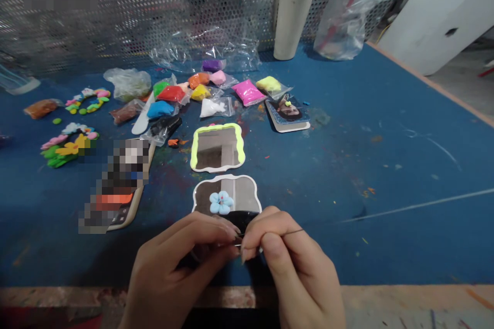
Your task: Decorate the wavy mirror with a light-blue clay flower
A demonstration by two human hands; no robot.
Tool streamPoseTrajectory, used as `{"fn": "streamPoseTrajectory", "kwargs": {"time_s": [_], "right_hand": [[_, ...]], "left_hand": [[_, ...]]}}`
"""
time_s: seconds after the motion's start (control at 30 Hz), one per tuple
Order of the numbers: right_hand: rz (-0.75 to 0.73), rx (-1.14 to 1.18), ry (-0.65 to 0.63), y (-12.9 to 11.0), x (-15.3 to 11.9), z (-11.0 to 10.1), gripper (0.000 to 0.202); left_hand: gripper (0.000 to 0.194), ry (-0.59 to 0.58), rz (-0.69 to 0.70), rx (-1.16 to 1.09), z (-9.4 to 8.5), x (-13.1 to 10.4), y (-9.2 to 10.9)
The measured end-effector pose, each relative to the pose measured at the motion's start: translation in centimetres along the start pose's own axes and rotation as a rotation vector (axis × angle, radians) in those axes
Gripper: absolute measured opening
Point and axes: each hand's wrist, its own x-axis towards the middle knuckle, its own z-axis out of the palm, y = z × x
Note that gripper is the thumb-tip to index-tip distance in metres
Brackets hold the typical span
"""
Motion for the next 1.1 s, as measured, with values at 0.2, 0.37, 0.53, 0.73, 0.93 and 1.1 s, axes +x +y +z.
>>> {"fn": "streamPoseTrajectory", "kwargs": {"time_s": [0.2,0.37,0.53,0.73,0.93,1.1], "right_hand": [[0.03,0.011,0.006,-0.09,0.04,0.17,0.025],[0.012,-0.009,0.008,0.0,0.08,0.12,0.026],[0.024,0.014,0.0,0.18,0.08,0.05,0.026],[0.032,0.025,0.009,-0.06,0.13,0.26,0.025],[0.077,0.009,0.025,-0.44,0.03,0.22,0.024],[0.081,0.022,0.006,-0.43,-0.21,-0.01,0.025]], "left_hand": [[0.008,-0.014,-0.016,0.009,-0.2,0.09,0.09],[0.008,-0.017,-0.007,0.01,-0.16,-0.04,-0.01],[0.007,-0.024,-0.005,0.011,-0.04,-0.11,-0.1],[0.009,-0.024,0.002,0.009,-0.1,0.0,-0.13],[0.007,-0.011,0.036,0.043,-0.04,-0.25,-0.39],[0.01,-0.02,0.101,0.075,-0.08,-0.06,-0.38]]}}
